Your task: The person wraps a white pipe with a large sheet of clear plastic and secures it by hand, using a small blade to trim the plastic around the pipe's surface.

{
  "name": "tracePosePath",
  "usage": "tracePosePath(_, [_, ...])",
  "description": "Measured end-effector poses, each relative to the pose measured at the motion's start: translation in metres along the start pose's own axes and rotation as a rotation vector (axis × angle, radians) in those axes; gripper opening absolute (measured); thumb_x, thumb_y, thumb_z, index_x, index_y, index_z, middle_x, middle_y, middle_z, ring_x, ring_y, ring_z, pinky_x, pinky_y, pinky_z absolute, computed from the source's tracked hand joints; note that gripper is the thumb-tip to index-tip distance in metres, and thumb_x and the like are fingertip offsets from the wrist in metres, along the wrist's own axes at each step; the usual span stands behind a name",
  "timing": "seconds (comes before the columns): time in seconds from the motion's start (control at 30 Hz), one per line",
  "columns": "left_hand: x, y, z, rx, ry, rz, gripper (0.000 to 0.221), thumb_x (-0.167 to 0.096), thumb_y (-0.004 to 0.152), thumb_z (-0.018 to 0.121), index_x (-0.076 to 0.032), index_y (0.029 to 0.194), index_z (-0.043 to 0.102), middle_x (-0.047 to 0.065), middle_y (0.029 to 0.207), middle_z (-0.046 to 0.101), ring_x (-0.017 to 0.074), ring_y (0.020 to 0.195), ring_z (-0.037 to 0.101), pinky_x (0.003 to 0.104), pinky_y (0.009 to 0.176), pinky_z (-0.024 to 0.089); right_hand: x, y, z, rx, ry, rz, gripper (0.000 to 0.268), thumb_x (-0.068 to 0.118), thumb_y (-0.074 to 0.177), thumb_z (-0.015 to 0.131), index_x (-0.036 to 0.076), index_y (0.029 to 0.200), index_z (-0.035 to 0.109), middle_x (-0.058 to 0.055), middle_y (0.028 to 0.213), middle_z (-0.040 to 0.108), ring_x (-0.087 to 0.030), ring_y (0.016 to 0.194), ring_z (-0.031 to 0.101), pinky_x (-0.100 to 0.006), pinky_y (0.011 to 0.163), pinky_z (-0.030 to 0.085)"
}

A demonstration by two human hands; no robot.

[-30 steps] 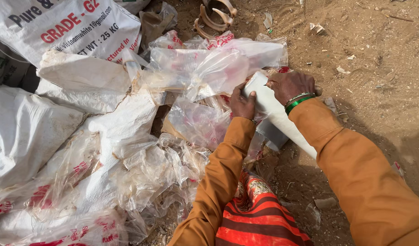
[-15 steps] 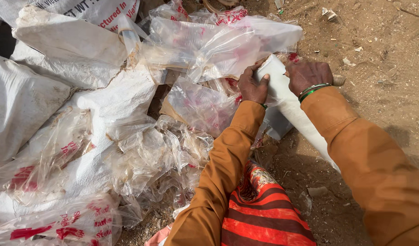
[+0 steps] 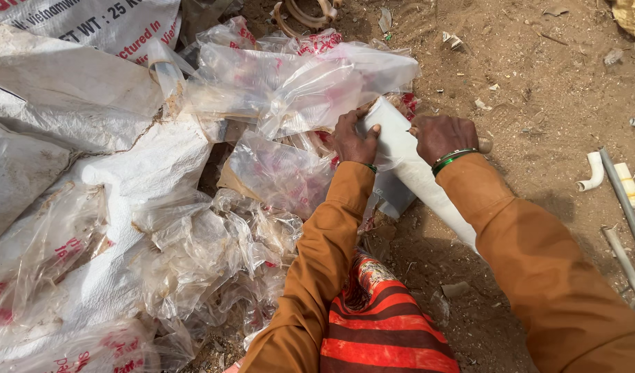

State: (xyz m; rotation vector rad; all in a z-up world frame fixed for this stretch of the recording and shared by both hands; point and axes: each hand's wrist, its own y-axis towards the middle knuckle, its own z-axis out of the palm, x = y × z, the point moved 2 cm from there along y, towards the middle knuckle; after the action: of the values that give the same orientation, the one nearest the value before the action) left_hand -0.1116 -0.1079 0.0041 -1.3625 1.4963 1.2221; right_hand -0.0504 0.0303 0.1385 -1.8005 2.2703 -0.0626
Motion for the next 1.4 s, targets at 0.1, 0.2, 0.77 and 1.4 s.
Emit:
tracePosePath(0.1, [0.002,-0.004,-0.006,0.010,0.018,-0.003,0.043,-0.017,0.069,0.089,-0.013,0.108,0.072,0.005,0.107,0.065,0.0293,0.108,0.059,0.046,0.100,0.041,0.008,0.016,0.007,0.028,-0.090,-0.104,0.020,0.020,0.096,0.057,0.018,0.106,0.074,-0.016,0.094,0.076,-0.036,0.085,0.074,-0.049,0.074,0.056])
tracePosePath(0.2, [0.003,-0.005,-0.011,0.018,0.010,-0.002,0.043,-0.017,0.068,0.090,-0.013,0.107,0.071,0.005,0.105,0.064,0.0293,0.106,0.057,0.045,0.100,0.042,-0.016,-0.019,0.028,0.089,-0.159,-0.130,0.022,0.021,0.099,0.054,0.017,0.113,0.071,-0.016,0.088,0.076,-0.034,0.079,0.074,-0.048,0.069,0.056])
tracePosePath(0.77, [-0.073,-0.123,0.052,0.615,0.201,0.975,0.034,-0.025,0.085,0.071,-0.012,0.116,0.072,0.007,0.123,0.061,0.0290,0.127,0.053,0.051,0.114,0.035,-0.160,-0.174,0.107,-0.016,0.505,0.569,0.027,0.029,0.090,0.058,0.016,0.104,0.076,-0.019,0.101,0.074,-0.044,0.093,0.067,-0.053,0.083,0.052])
tracePosePath(1.4, [-0.061,-0.137,0.068,0.827,0.411,1.040,0.018,-0.014,0.085,0.073,-0.009,0.098,0.062,0.007,0.102,0.059,0.0274,0.104,0.054,0.040,0.091,0.046,-0.172,-0.205,0.176,-0.144,0.896,0.606,0.021,0.018,0.099,0.063,0.004,0.114,0.069,-0.009,0.083,0.077,-0.027,0.081,0.073,-0.041,0.080,0.054])
